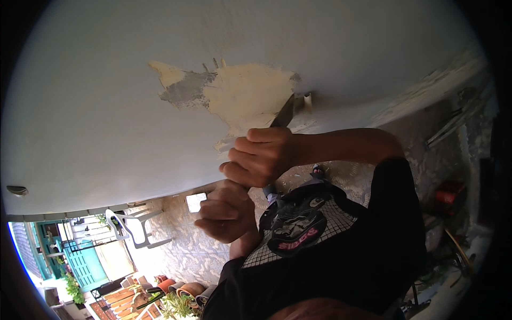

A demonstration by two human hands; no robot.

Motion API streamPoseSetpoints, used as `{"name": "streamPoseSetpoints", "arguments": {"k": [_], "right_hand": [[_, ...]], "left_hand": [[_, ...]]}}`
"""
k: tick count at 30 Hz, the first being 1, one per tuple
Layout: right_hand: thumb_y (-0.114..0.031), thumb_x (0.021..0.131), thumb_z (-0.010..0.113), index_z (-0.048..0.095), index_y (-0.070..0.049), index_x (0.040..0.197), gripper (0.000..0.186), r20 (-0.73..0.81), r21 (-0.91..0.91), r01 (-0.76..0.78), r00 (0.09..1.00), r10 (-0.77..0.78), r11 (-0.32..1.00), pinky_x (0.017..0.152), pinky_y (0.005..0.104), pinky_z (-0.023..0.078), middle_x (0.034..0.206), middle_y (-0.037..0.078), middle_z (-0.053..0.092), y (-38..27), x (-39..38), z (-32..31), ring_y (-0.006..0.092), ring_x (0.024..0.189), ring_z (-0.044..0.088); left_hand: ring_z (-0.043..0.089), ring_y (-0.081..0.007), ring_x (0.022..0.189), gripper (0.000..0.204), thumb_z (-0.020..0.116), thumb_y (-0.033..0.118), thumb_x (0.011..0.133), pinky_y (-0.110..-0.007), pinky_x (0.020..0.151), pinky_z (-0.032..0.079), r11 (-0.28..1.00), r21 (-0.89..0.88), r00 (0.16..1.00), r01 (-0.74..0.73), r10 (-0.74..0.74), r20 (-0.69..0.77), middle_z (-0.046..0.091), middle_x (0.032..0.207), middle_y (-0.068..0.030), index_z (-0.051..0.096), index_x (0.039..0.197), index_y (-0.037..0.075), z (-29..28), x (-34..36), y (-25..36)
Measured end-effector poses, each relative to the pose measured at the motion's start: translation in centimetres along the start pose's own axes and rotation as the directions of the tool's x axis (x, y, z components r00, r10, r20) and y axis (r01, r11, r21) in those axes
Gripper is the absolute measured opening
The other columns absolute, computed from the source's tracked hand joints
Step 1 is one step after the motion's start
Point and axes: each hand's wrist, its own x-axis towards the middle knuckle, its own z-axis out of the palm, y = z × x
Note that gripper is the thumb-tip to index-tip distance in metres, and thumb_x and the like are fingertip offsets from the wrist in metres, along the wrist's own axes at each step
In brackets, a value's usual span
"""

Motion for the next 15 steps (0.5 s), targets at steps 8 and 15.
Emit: {"name": "streamPoseSetpoints", "arguments": {"k": [8,15], "right_hand": [[-0.029,0.087,0.065,0.043,-0.015,0.060,0.037,0.094,0.024,0.083,0.992,-0.085,0.996,0.056,0.0253,0.036,0.054,-0.006,0.041,1.2,0.0,-1.1,0.0100,0.052,0.048],[-0.023,0.083,0.067,0.043,-0.015,0.060,0.034,0.014,0.055,0.112,0.994,-0.113,0.992,0.057,0.0246,0.036,0.055,-0.007,0.040,-0.4,2.6,1.6,0.0101,0.052,0.045]], "left_hand": [[0.040,-0.0216,0.052,0.060,0.019,0.047,0.113,-0.038,0.064,0.043,0.989,-0.103,0.982,0.106,-0.121,-0.144,0.039,0.057,-0.0030,0.047,0.074,0.011,0.2,-1.5,-0.1],[0.032,-0.0151,0.049,0.059,0.016,0.045,0.113,-0.032,0.055,0.038,0.989,0.110,0.986,-0.099,0.112,-0.122,0.032,0.055,-0.0002,0.039,0.069,0.013,-1.4,0.0,2.3]]}}
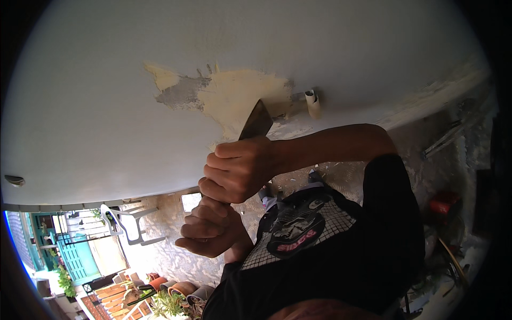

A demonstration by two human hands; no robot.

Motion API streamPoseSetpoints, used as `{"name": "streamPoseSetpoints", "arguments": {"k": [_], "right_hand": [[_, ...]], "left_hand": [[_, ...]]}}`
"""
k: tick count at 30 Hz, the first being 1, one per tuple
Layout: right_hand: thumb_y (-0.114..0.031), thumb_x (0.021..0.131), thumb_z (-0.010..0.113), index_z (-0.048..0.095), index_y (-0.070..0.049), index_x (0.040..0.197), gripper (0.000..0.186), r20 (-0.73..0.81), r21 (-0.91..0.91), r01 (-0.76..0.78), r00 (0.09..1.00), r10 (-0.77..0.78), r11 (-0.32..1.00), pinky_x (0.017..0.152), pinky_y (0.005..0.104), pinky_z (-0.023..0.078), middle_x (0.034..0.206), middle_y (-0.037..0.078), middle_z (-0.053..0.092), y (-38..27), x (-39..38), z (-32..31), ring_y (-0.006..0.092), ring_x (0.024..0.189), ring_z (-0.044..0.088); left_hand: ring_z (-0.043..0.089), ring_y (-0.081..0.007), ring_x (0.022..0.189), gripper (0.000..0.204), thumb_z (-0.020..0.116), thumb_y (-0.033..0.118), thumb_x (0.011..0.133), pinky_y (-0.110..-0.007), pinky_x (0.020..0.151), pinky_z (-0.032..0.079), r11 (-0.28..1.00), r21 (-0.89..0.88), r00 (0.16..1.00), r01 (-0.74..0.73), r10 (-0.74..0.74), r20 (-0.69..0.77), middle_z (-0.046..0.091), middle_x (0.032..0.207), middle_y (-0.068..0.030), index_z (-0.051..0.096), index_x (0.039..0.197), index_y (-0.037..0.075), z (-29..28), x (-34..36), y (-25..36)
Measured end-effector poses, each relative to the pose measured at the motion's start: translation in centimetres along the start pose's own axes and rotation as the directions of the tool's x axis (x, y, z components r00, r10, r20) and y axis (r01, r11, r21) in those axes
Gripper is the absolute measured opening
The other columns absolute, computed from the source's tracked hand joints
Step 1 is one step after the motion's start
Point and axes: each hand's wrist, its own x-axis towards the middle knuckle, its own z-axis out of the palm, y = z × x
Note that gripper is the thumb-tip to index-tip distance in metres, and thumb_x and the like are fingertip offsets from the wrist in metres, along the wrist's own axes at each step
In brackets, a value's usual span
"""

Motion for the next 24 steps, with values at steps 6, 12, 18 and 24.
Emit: {"name": "streamPoseSetpoints", "arguments": {"k": [6,12,18,24], "right_hand": [[-0.023,0.089,0.063,0.043,-0.016,0.059,0.037,0.155,-0.163,-0.015,0.987,0.041,0.986,0.053,0.0246,0.033,0.055,-0.007,0.037,2.4,-4.0,-5.4,0.0084,0.051,0.045],[-0.020,0.080,0.067,0.043,-0.014,0.058,0.032,0.010,-0.085,-0.066,0.998,0.067,0.994,0.054,0.0251,0.033,0.054,-0.006,0.038,1.5,-1.8,-4.5,0.0099,0.052,0.044],[-0.023,0.066,0.069,0.043,-0.015,0.056,0.029,-0.033,0.080,0.045,0.999,-0.043,0.996,0.058,0.0279,0.033,0.052,-0.007,0.041,-0.4,2.6,0.5,0.0106,0.051,0.042],[-0.018,0.086,0.064,0.045,-0.014,0.056,0.035,0.093,-0.117,0.012,0.996,-0.001,0.993,0.053,0.0235,0.031,0.051,-0.006,0.041,3.1,-0.6,-6.0,0.0082,0.048,0.043]], "left_hand": [[0.036,-0.0195,0.050,0.059,0.018,0.042,0.114,-0.037,0.056,0.039,0.958,-0.050,0.956,0.282,-0.276,0.102,0.036,0.055,-0.0028,0.042,0.070,0.011,4.2,-1.3,-3.9],[0.045,-0.0228,0.055,0.064,0.018,0.047,0.113,-0.037,0.059,0.045,0.983,-0.059,0.976,0.176,-0.166,0.138,0.040,0.058,-0.0055,0.048,0.072,0.008,3.4,-0.9,-0.9],[0.035,-0.0133,0.047,0.059,0.018,0.044,0.113,-0.031,0.053,0.040,0.975,-0.184,0.973,-0.127,0.087,-0.211,0.031,0.057,0.0000,0.046,0.072,0.012,1.5,-0.1,1.0],[0.041,-0.0192,0.046,0.064,0.016,0.047,0.113,-0.036,0.055,0.047,0.974,-0.173,0.986,0.148,-0.131,0.107,0.047,0.065,-0.0040,0.045,0.069,0.010,5.2,-0.2,-2.2]]}}
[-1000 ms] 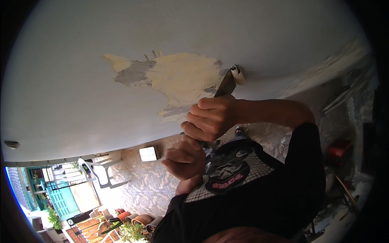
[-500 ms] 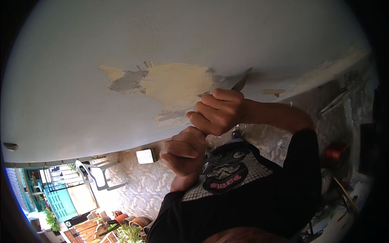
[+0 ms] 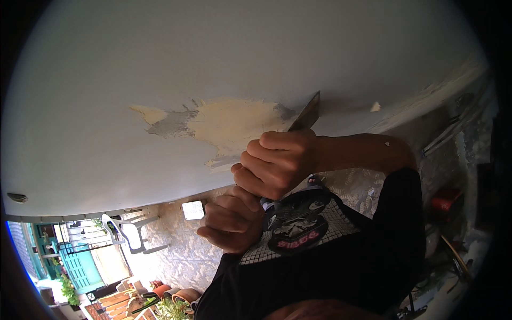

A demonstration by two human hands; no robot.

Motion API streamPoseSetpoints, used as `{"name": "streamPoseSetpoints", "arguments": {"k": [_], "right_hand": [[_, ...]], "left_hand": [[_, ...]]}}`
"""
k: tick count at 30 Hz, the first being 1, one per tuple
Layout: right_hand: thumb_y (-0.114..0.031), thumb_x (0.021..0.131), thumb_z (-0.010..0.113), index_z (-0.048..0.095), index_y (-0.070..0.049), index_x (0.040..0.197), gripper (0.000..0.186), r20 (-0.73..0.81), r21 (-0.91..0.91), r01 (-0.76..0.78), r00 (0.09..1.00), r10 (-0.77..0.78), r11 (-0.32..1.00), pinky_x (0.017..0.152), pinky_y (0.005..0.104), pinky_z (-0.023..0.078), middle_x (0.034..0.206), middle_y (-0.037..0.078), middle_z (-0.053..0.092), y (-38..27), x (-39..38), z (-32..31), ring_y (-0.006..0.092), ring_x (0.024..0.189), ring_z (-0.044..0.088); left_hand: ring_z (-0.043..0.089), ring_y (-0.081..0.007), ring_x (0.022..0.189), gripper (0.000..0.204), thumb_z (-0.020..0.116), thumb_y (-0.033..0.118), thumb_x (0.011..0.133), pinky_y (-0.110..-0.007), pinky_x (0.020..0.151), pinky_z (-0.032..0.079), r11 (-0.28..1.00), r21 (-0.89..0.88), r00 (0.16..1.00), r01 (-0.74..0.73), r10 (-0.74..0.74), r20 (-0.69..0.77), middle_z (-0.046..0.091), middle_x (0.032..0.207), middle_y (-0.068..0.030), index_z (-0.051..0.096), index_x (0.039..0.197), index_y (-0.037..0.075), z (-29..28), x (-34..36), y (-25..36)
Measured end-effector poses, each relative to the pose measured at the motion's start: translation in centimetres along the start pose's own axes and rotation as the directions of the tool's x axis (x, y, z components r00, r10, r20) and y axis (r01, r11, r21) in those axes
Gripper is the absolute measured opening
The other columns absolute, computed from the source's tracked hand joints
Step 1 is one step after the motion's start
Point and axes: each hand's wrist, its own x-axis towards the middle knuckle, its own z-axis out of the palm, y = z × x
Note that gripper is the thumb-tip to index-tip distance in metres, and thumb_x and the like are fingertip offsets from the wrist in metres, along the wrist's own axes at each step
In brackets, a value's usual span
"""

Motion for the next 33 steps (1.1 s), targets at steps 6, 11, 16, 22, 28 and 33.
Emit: {"name": "streamPoseSetpoints", "arguments": {"k": [6,11,16,22,28,33], "right_hand": [[-0.013,0.090,0.059,0.039,-0.014,0.056,0.040,-0.176,0.174,0.091,0.983,-0.060,0.980,0.054,0.0250,0.029,0.051,-0.007,0.040,-2.3,4.0,3.1,0.0082,0.049,0.041],[-0.011,0.085,0.061,0.039,-0.013,0.057,0.036,-0.190,0.292,0.175,0.974,-0.123,0.940,0.054,0.0262,0.031,0.052,-0.006,0.039,-3.1,4.7,3.7,0.0101,0.049,0.039],[-0.018,0.069,0.067,0.041,-0.013,0.056,0.030,-0.191,0.287,0.160,0.976,-0.107,0.944,0.054,0.0285,0.032,0.050,-0.006,0.039,-2.3,4.2,2.6,0.0115,0.049,0.041],[-0.022,0.064,0.068,0.039,-0.014,0.052,0.032,-0.071,0.332,0.156,0.988,-0.140,0.930,0.054,0.0292,0.029,0.048,-0.007,0.036,-3.7,2.9,4.7,0.0118,0.047,0.037],[-0.018,0.066,0.068,0.040,-0.013,0.054,0.031,-0.035,0.347,0.147,0.989,-0.144,0.926,0.054,0.0280,0.029,0.048,-0.006,0.039,-3.2,2.6,3.5,0.0111,0.047,0.038],[-0.015,0.068,0.069,0.043,-0.011,0.054,0.030,-0.005,0.274,0.077,0.997,-0.078,0.959,0.053,0.0272,0.029,0.048,-0.004,0.041,-4.2,3.4,4.4,0.0111,0.047,0.039]], "left_hand": [[0.044,-0.0154,0.053,0.062,0.022,0.052,0.111,-0.031,0.053,0.043,0.952,0.168,0.965,-0.257,0.262,-0.003,0.045,0.063,-0.0017,0.041,0.068,0.012,0.8,-0.5,3.5],[0.038,-0.0141,0.049,0.061,0.022,0.052,0.111,-0.029,0.051,0.039,0.910,0.242,0.893,-0.336,0.390,-0.226,0.039,0.060,0.0002,0.040,0.068,0.013,-0.2,-6.3,6.3],[0.028,-0.0119,0.043,0.059,0.022,0.049,0.112,-0.026,0.048,0.034,0.885,0.258,0.870,-0.388,0.444,-0.214,0.030,0.055,0.0030,0.038,0.068,0.014,1.5,-2.3,4.0],[0.022,-0.0087,0.040,0.054,0.026,0.038,0.113,-0.025,0.045,0.025,0.920,0.202,0.881,-0.335,0.382,-0.279,0.025,0.050,0.0036,0.035,0.065,0.016,0.7,-1.2,3.3],[0.024,-0.0131,0.038,0.067,0.018,0.048,0.112,-0.030,0.045,0.030,0.945,0.035,0.890,-0.325,0.318,-0.325,0.026,0.043,0.0016,0.044,0.063,0.012,0.1,-2.6,3.4],[0.029,-0.0096,0.045,0.055,0.029,0.044,0.113,-0.027,0.048,0.030,0.979,-0.004,0.979,-0.202,0.201,-0.046,0.026,0.053,0.0034,0.036,0.066,0.016,-3.1,-0.2,4.8]]}}
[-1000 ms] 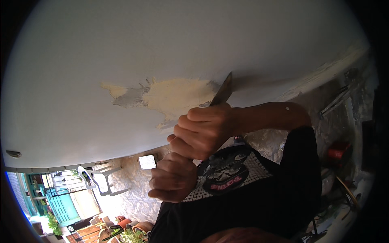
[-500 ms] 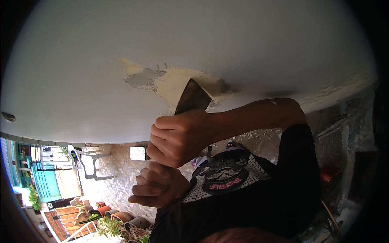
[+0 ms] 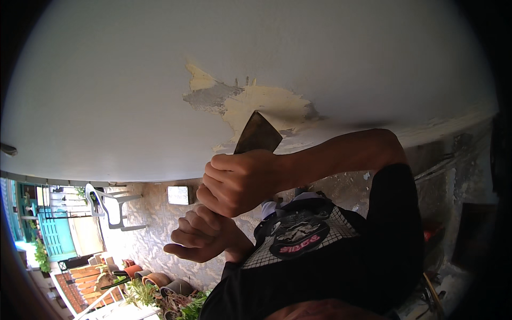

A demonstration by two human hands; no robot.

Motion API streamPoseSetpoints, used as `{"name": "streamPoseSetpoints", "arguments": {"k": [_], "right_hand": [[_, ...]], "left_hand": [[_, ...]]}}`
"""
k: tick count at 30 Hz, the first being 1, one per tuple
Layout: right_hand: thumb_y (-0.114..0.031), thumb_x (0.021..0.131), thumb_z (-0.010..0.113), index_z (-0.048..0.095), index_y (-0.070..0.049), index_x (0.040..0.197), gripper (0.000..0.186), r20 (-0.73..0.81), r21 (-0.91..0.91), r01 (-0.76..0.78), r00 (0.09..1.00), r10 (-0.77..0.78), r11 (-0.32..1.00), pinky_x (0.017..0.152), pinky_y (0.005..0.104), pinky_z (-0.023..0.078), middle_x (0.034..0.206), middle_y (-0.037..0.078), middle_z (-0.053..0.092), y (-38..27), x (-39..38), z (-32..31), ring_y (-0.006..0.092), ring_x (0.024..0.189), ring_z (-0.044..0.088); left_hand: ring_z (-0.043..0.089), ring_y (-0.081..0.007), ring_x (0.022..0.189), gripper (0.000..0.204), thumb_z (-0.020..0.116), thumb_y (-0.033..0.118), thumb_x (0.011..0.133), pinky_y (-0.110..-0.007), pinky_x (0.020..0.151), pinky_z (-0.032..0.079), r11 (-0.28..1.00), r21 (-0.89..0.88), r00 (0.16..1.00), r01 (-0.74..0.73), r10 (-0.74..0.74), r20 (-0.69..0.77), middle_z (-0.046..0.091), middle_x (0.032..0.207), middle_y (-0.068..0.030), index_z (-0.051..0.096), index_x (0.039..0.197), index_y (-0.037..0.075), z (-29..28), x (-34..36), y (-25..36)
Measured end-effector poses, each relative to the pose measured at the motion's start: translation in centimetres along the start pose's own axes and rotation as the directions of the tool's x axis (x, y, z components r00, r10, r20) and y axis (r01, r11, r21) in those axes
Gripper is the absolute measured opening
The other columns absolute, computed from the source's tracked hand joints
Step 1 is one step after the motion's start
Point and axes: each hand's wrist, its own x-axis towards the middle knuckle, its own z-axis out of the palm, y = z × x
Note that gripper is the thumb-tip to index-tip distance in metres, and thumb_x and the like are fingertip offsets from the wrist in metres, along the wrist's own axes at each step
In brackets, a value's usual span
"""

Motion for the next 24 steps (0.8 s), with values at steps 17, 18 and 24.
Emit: {"name": "streamPoseSetpoints", "arguments": {"k": [17,18,24], "right_hand": [[-0.014,0.076,0.066,0.043,-0.012,0.056,0.031,0.000,-0.208,0.004,1.000,-0.004,0.978,0.052,0.0253,0.030,0.050,-0.004,0.039,3.1,-4.2,-5.2,0.0106,0.048,0.040],[-0.014,0.076,0.066,0.042,-0.012,0.055,0.031,-0.040,-0.187,0.002,0.999,-0.010,0.982,0.053,0.0256,0.030,0.050,-0.004,0.038,2.9,-3.7,-4.8,0.0108,0.048,0.040],[-0.007,0.084,0.060,0.043,-0.012,0.057,0.033,-0.070,-0.081,0.028,0.997,-0.033,0.996,0.053,0.0234,0.028,0.050,-0.005,0.033,1.9,-1.8,-1.4,0.0091,0.048,0.039]], "left_hand": [[0.035,-0.0136,0.042,0.064,0.026,0.048,0.112,-0.032,0.042,0.036,0.998,-0.020,0.974,-0.060,0.054,-0.219,0.038,0.057,-0.0004,0.047,0.067,0.008,5.2,-1.7,-6.0],[0.034,-0.0132,0.041,0.064,0.026,0.048,0.112,-0.031,0.042,0.034,0.990,0.022,0.930,-0.138,0.137,-0.342,0.036,0.056,0.0001,0.046,0.067,0.009,5.7,-2.0,-5.6],[0.026,-0.0110,0.037,0.065,0.022,0.050,0.112,-0.029,0.043,0.032,0.994,-0.046,0.990,-0.102,0.097,-0.101,0.028,0.047,0.0022,0.043,0.065,0.010,2.0,-0.8,-2.9]]}}
